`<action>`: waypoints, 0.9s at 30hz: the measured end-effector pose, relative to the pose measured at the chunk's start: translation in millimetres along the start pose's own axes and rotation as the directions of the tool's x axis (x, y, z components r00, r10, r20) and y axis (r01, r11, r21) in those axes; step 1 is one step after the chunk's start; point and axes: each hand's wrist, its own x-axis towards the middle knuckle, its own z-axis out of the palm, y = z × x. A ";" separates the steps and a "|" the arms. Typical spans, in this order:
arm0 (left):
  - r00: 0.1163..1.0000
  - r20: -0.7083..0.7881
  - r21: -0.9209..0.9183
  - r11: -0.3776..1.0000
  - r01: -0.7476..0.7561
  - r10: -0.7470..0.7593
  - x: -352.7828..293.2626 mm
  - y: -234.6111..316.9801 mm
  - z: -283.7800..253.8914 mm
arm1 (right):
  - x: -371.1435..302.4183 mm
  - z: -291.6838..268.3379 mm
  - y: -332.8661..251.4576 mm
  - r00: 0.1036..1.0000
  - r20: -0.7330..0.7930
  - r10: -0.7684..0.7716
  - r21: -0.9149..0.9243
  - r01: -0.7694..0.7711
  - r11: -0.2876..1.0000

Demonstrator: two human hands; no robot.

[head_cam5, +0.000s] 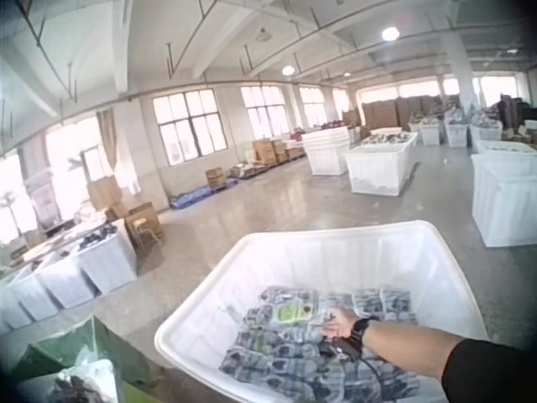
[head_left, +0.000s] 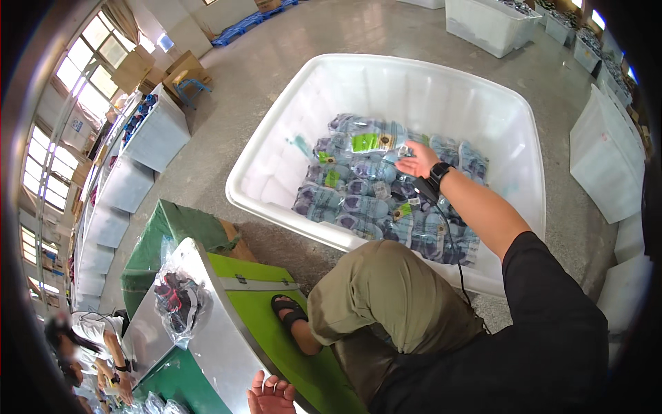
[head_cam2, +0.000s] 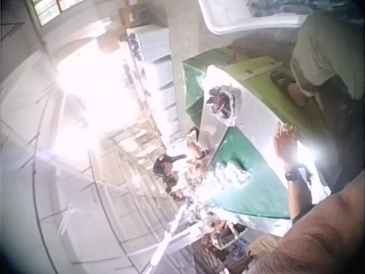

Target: The person picks packaged footwear from a conveyor belt and places them into a large white bin. The person handles the items one at a time, alternating between different types of packaged shoes and sandals.

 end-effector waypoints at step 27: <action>0.501 -0.440 0.894 0.417 0.165 0.745 -81.8 115.3 -170.5 | -268.2 91.7 44.8 0.652 0.674 0.348 -0.559 0.142 0.817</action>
